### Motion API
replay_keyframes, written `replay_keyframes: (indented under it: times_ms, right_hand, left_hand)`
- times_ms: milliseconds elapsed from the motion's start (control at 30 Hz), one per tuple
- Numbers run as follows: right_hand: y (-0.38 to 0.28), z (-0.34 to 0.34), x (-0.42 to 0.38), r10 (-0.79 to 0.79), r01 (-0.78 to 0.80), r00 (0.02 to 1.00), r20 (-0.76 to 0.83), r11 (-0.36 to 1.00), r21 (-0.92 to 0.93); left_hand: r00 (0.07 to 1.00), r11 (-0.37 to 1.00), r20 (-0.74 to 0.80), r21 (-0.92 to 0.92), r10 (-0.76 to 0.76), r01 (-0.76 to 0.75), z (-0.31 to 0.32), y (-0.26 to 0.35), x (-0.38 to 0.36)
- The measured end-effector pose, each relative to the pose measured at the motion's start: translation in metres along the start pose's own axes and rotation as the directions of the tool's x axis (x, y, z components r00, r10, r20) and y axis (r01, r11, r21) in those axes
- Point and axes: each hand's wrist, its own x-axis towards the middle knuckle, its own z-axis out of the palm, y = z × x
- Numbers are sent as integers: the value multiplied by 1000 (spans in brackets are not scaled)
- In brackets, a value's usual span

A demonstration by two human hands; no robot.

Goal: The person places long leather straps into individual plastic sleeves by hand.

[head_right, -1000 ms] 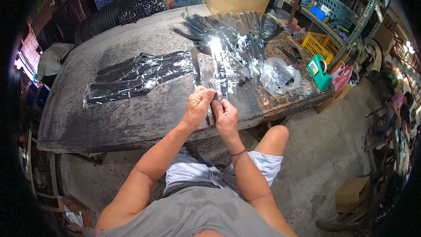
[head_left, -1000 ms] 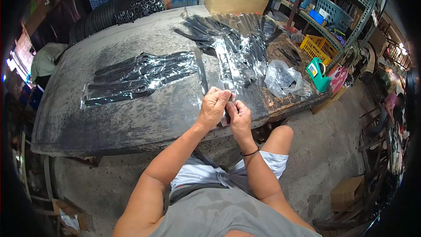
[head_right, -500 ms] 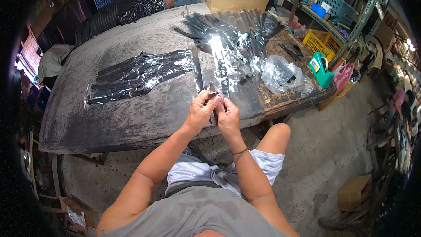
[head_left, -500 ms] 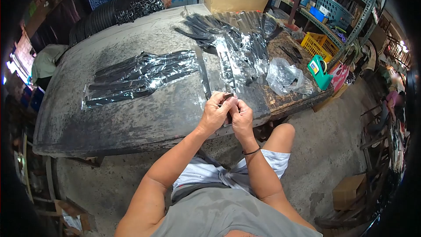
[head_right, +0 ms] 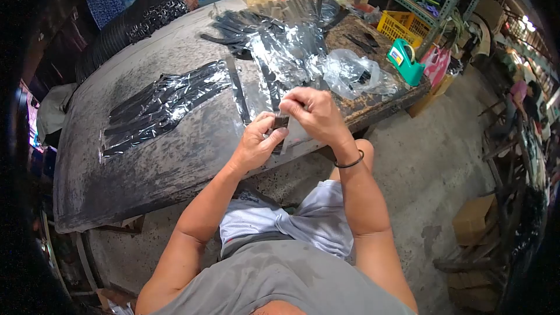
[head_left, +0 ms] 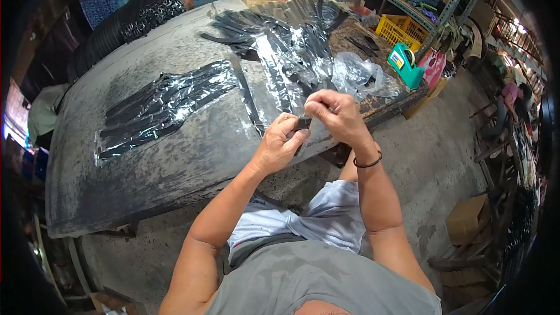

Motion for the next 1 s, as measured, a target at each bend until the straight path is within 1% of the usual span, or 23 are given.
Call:
replay_keyframes:
  times_ms: [67,100,133,200,233,267,300,333,400,433,467,533,567,600,667,733,767,800,833,867,933,967,1000]
  right_hand:
    - [7,-6,3,64,-49,990,-127,992,117]
    - [2,-11,4,120,-106,987,-110,986,128]
    - [3,-9,4,118,-103,987,-111,986,131]
    - [4,-4,2,101,-85,986,-132,989,122]
    - [1,-2,2,83,-71,987,-137,993,94]
    - [-1,1,1,78,-66,988,-130,993,94]
    - [-3,3,1,79,-61,989,-124,988,140]
    - [-5,5,1,78,-55,990,-119,981,185]
    - [-3,7,-1,40,-17,990,-137,986,163]
    - [-5,6,-3,87,-60,988,-128,978,201]
    - [-6,4,-5,136,-105,983,-121,966,238]
    - [10,5,-10,131,-101,982,-139,974,203]
    - [18,7,-13,126,-82,976,-180,969,234]
    - [22,8,-15,125,-64,968,-219,962,265]
    - [22,7,-19,128,-65,967,-220,960,272]
    - [24,11,-22,76,-3,967,-244,958,287]
    - [21,9,-23,78,-5,968,-240,957,289]
    - [16,5,-24,96,-1,956,-278,946,323]
    - [14,1,-27,118,2,943,-312,933,359]
    - [18,-5,-32,123,-16,939,-322,948,318]
    - [4,-15,-42,119,-69,934,-335,985,158]
    - [-2,-20,-47,123,-73,936,-329,984,160]
    - [-8,-24,-52,65,-83,957,-283,995,-50]
  left_hand:
    - [1000,997,23,72,17,-19,-3,-2,-3]
    - [999,998,44,56,11,-13,-3,-4,-6]
    - [999,998,43,60,11,-14,-3,-9,-6]
    - [982,983,56,32,180,-182,-5,-14,-2]
    - [983,983,50,35,179,-181,-5,-10,0]
    - [994,980,60,-184,91,-79,-4,-3,4]
    - [996,919,86,-393,9,25,-3,4,8]
    - [997,920,74,-391,12,18,-2,8,14]
    - [991,795,135,-602,11,73,2,14,27]
    - [991,807,130,-584,-18,91,5,13,28]
    - [992,808,129,-584,-7,82,4,14,27]
    - [968,865,196,-447,-154,228,3,15,22]
    - [977,893,166,-406,-135,192,8,7,20]
    - [976,892,174,-409,-132,193,8,7,19]
    - [973,929,185,-318,-137,191,9,8,16]
    - [976,928,164,-323,-141,188,10,7,16]
    - [974,917,146,-338,-173,213,9,8,16]
    - [970,904,127,-353,-208,240,7,8,16]
    - [972,899,101,-371,-210,233,7,4,17]
    - [969,899,50,-365,-241,243,5,4,16]
    - [973,913,-8,-347,-231,214,3,1,17]
    - [971,911,-12,-349,-237,218,2,2,18]
    - [968,913,-27,-339,-248,224,2,5,19]
